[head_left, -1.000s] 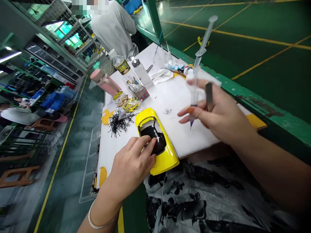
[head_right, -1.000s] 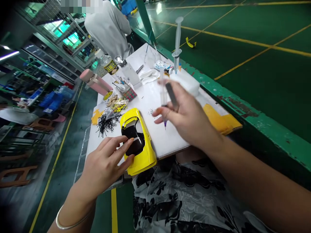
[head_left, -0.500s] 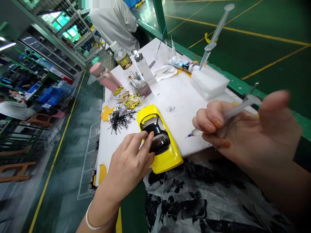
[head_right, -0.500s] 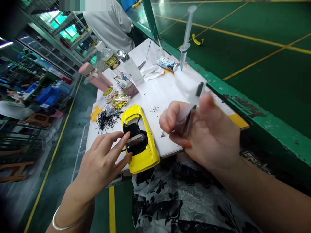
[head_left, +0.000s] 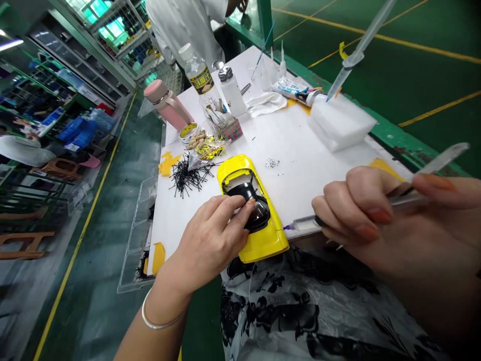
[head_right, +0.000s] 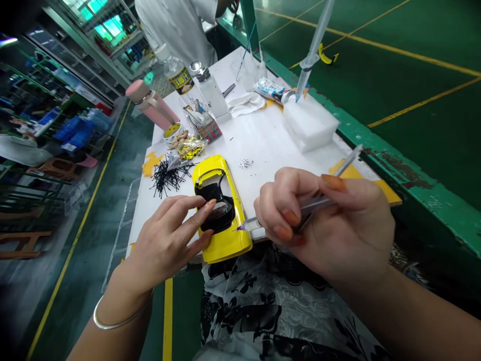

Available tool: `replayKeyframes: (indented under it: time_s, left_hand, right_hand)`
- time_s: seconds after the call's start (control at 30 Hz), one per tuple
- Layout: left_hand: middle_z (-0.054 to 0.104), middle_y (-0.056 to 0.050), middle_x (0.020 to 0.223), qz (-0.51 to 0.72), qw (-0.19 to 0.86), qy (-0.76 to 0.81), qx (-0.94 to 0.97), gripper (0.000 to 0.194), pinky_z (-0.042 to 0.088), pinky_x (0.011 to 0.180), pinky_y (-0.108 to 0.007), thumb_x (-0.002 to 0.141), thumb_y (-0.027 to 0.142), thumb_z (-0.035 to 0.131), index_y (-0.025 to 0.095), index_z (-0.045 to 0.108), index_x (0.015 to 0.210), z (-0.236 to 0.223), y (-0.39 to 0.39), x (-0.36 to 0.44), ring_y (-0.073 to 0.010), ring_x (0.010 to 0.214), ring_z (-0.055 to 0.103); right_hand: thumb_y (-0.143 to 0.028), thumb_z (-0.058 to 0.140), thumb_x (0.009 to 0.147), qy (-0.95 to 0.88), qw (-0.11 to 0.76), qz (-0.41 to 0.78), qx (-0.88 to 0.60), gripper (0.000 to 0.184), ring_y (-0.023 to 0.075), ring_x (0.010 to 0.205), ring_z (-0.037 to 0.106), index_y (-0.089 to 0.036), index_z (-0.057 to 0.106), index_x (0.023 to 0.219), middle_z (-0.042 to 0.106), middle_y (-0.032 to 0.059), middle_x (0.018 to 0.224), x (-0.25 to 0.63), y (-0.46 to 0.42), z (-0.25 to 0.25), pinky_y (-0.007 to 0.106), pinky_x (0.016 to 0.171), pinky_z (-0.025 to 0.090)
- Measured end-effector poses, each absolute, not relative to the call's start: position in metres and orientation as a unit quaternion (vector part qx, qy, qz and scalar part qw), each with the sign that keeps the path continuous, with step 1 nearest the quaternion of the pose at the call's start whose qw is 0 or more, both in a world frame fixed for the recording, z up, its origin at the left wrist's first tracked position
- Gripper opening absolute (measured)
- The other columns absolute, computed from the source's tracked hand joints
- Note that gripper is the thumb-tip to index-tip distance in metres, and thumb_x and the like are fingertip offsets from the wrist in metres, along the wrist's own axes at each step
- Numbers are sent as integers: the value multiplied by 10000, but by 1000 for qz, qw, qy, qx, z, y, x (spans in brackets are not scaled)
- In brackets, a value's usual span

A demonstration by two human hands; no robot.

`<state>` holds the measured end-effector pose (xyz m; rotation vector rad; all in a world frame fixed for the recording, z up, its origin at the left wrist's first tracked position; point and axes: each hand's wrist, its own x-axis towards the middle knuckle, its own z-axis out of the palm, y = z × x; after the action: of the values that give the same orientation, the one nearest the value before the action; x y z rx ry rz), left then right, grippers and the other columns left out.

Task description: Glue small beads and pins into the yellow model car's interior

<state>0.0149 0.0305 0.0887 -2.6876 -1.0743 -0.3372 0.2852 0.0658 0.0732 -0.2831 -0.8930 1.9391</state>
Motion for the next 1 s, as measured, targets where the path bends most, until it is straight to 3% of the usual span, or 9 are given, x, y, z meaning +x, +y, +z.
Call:
replayKeyframes:
  time_s: [0.17,0.3,0.4,0.5,1.0]
  left_hand:
    - [685,-169,1126,-217,83,-340,-911,456,550,861,-410,842,-9,685,28,665,1296,88,33,9,-249,992,606]
    - [678,-116,1148,-380,-59,-392,-836,501,549,893,-415,853,178,784,177,701,1347,79,39,-11,-235,1022,640]
    - [707,-59,1069,-517,-98,-470,-709,298,560,820,-338,928,264,743,310,787,1219,59,52,-22,-191,970,653]
    - [736,-53,986,-614,-154,-530,-565,149,544,694,-245,937,355,738,301,846,1023,36,66,-25,-171,945,664]
    - [781,-63,1012,-670,-231,-559,-430,167,520,629,-185,890,375,743,256,852,935,20,70,-33,-147,892,684]
  right_hand:
    - [-453,681,845,-326,474,803,-154,224,156,586,448,-239,646,789,592,13,665,278,55,73,291,465,263]
    - [-482,637,870,-343,464,802,-151,227,158,523,394,-257,657,852,576,11,599,263,52,70,302,468,255]
    - [-475,625,887,-355,468,796,-144,212,157,502,381,-265,655,890,579,6,585,247,51,67,296,460,246]
    - [-445,610,901,-361,490,779,-148,182,149,495,386,-267,645,898,573,-6,575,231,49,65,286,464,251]
    - [-421,579,966,-401,521,740,-143,226,140,476,329,-230,651,869,461,-19,525,212,45,54,290,444,226]
